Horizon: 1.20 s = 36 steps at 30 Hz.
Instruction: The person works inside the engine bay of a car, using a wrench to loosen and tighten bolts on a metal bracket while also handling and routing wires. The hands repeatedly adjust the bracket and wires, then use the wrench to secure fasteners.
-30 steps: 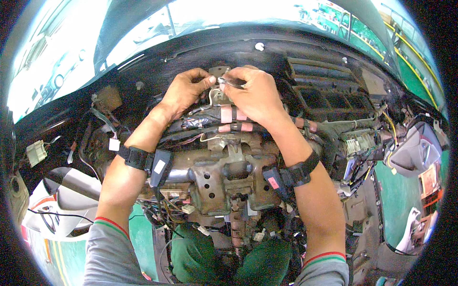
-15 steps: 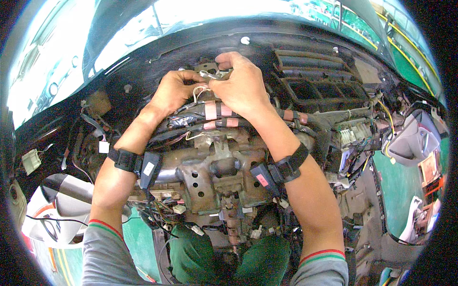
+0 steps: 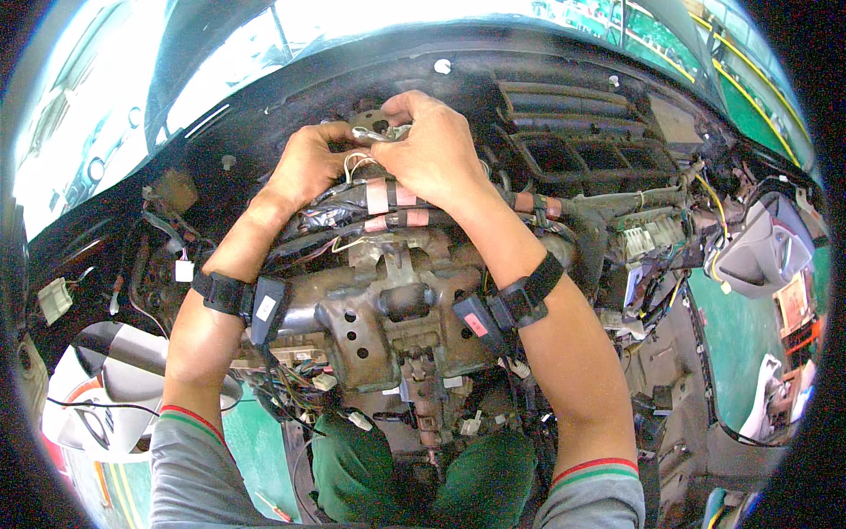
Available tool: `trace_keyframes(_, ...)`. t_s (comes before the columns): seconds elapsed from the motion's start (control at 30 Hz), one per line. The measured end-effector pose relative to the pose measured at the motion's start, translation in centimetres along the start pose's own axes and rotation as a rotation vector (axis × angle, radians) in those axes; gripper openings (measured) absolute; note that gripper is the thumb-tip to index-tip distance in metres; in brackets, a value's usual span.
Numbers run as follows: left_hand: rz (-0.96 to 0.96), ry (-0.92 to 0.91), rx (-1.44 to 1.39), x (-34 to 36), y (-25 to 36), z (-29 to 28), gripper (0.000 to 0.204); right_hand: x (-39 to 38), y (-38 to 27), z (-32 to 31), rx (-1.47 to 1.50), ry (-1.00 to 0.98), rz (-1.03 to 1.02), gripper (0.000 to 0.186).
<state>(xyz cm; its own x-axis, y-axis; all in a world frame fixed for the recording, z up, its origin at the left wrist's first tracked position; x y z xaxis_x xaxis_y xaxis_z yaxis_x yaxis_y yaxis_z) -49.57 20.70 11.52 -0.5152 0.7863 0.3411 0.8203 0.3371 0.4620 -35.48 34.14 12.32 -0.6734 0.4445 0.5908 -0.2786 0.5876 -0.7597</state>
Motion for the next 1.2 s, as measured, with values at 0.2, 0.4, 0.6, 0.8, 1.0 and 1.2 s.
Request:
trace_keyframes(0.2,-0.041,0.006,0.016,0.2,-0.4,0.1,0.022,-0.1,0.0,-0.2,0.012,0.006,0.003,0.05)
trace_keyframes(0.4,0.042,0.0,-0.068,0.4,-0.8,0.5,0.019,0.0,0.5,-0.3,0.132,-0.006,0.0,0.049)
trace_keyframes(0.6,0.064,-0.056,-0.107,0.4,-1.0,0.6,0.018,0.1,0.6,-0.5,0.184,-0.017,-0.01,0.052)
trace_keyframes(0.8,0.077,-0.086,-0.132,0.0,-0.5,0.3,0.02,0.1,0.6,-0.6,0.246,-0.033,0.044,0.051)
trace_keyframes(1.0,0.079,-0.085,-0.09,-0.2,-0.2,0.2,0.025,0.2,0.6,-0.5,0.2,-0.043,0.046,0.052)
trace_keyframes(1.2,0.006,-0.04,-0.024,-0.1,-0.3,0.0,0.023,0.1,0.7,-0.6,0.174,-0.047,0.027,0.051)
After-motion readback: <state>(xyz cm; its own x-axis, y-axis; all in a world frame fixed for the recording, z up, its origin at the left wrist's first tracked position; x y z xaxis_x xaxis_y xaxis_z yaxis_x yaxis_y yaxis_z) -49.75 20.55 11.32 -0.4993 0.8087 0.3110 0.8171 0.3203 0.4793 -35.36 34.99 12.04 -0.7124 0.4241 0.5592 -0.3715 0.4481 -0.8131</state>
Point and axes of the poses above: each hand's wrist, its own x-axis towards the middle knuckle, its own z-axis out of the palm, y = z × x, the point moved 3 cm from there along x, towards the middle knuckle, and after that the axes turned 14 degrees about x, right-handed, at the moved point
